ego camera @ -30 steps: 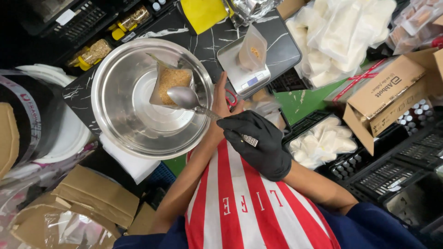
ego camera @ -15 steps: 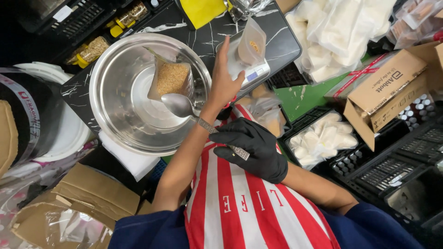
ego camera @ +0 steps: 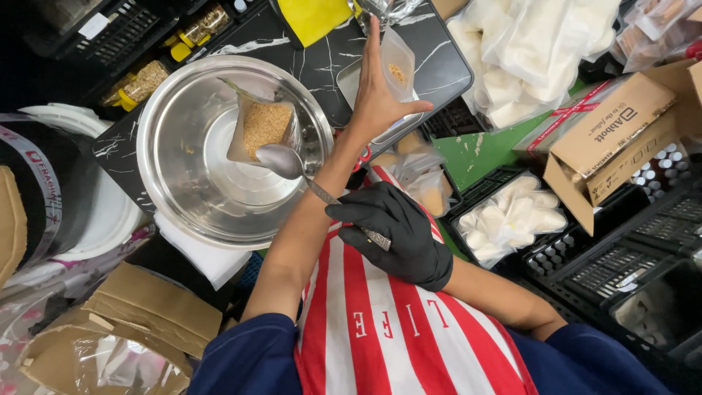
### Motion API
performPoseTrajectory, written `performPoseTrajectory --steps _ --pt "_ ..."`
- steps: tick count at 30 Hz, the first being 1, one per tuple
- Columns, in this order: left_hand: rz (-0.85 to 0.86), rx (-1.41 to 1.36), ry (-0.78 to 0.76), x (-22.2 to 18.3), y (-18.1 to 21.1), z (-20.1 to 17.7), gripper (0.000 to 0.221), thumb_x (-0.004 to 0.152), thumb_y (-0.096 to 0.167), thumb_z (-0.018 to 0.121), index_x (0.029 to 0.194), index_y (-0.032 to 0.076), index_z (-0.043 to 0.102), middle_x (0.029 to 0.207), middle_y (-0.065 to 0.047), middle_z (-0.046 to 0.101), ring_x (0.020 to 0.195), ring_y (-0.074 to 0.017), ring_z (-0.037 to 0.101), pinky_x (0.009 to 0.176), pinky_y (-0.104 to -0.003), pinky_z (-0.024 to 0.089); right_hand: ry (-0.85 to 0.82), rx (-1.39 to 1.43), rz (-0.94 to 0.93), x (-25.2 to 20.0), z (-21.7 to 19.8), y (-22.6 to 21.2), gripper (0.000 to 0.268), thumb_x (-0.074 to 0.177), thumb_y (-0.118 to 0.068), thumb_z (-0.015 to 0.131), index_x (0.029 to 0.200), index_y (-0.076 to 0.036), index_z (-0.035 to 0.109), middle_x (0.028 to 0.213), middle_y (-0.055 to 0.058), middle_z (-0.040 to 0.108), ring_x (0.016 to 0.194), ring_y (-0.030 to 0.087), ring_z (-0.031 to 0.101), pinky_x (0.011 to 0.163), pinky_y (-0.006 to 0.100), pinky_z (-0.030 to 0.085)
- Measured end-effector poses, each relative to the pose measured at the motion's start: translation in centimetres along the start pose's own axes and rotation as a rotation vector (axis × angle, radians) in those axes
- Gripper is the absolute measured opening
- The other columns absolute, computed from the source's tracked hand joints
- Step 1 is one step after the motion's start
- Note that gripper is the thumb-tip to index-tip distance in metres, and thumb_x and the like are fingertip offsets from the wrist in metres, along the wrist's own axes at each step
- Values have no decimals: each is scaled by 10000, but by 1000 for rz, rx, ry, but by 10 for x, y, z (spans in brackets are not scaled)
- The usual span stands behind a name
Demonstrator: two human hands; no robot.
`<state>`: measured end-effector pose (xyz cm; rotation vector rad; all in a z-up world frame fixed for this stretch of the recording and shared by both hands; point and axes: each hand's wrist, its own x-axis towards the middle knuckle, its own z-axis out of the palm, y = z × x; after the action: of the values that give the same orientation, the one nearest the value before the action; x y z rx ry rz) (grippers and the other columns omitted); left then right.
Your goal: Scooping minced garlic from a large bowl into small plastic bags using a spoon and organizing them in crates.
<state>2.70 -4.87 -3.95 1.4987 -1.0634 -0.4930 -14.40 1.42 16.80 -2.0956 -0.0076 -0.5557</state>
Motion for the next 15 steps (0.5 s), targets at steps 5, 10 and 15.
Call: performPoseTrajectory --steps 5,10,15 --pt "-10 197 255 -20 -8 36 1221 1017 505 799 1726 155 -132 1817 -135 -118 1724 -372 4 1421 -562 188 26 -138 -89 11 0 0 249 1118 -47 548 1356 -37 619 1257 164 680 1044 340 672 914 449 554" --pt "-76 250 267 -44 -23 49 784 1177 380 497 1729 177 -22 1808 -90 41 1700 -308 126 1409 -478 249 121 -149 -80 22 -19 -4 254 1129 -129 544 1344 -85 672 1255 138 647 1058 303 679 943 428 547" --pt "-45 226 247 -58 -1 9 529 1180 145 516 1660 262 328 1626 -23 522 1418 -283 658 1189 -379 560 534 -80 -124 30 -56 32 806 1176 -555 206 947 -21 764 1154 214 581 1077 370 644 944 532 544"
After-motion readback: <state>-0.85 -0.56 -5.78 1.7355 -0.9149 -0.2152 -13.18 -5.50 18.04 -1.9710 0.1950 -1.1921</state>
